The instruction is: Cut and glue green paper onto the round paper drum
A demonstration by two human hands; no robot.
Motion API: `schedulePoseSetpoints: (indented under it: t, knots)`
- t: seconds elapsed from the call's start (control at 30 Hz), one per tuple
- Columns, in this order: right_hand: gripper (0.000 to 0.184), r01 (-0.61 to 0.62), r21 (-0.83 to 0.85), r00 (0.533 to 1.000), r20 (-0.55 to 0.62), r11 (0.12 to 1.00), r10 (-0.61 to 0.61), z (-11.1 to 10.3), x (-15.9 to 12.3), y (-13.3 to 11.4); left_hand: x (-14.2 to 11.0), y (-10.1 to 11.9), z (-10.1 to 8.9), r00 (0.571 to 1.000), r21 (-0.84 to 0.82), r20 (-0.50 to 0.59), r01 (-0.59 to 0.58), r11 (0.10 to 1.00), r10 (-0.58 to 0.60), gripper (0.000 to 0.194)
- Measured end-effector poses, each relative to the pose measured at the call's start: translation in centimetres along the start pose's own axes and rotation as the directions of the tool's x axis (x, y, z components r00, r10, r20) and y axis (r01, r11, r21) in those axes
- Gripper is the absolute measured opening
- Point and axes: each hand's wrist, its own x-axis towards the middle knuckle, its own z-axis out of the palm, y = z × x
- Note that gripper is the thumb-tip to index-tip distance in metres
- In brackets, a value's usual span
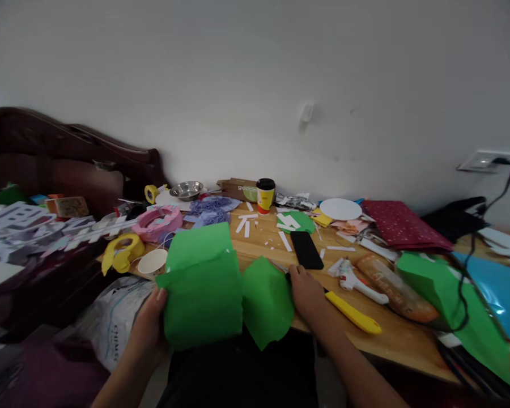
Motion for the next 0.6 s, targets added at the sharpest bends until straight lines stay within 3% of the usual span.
schedulePoseSetpoints:
  t: [0.13, 0.2, 0.23, 0.27, 0.33, 0.43, 0.5, 0.6]
  knots:
    - [0.043, 0.070, -0.027, 0.996, -0.045, 0.997, -0.071, -1.6, -0.5, -0.8, -1.3, 0.3, 1.3, 1.000, -0.065, 0.001, -0.007, 0.998, 0.007, 0.063]
    - [0.039, 0.146, 0.115, 0.969, -0.217, 0.983, -0.119, -3.1, -2.1, -2.3, -1.7, 0.2, 1.5, 1.000, -0.091, -0.003, -0.005, 0.996, 0.005, 0.058]
    - [0.036, 0.214, 0.256, 0.934, -0.336, 0.943, -0.121, -3.9, -3.2, -3.3, -1.8, 0.2, 1.5, 1.000, -0.091, -0.001, 0.001, 0.996, -0.001, 0.057]
    - [0.035, 0.294, 0.424, 0.916, -0.382, 0.857, -0.125, -4.8, -4.4, -4.5, -1.8, 0.1, 1.4, 1.000, -0.083, 0.005, 0.005, 0.997, -0.004, 0.056]
    - [0.043, 0.282, 0.712, 0.956, -0.262, 0.643, -0.130, -6.3, -6.5, -7.0, -1.7, 0.0, 1.0, 1.000, -0.059, 0.024, 0.003, 0.998, -0.002, 0.056]
    - [0.051, 0.179, 0.903, 0.966, -0.087, 0.391, -0.243, -7.7, -7.9, -10.3, -1.5, 0.0, 0.6, 0.998, -0.034, 0.061, 0.013, 0.999, -0.011, 0.053]
    - [0.051, 0.140, 0.949, 0.961, -0.061, 0.284, -0.270, -8.2, -7.4, -11.8, -1.5, 0.0, 0.5, 0.997, -0.028, 0.074, 0.033, 0.999, -0.031, 0.052]
    - [0.051, 0.120, 0.971, 0.961, -0.061, 0.206, -0.271, -8.3, -6.1, -13.0, -1.5, 0.1, 0.4, 0.998, -0.032, 0.065, 0.023, 0.999, -0.020, 0.057]
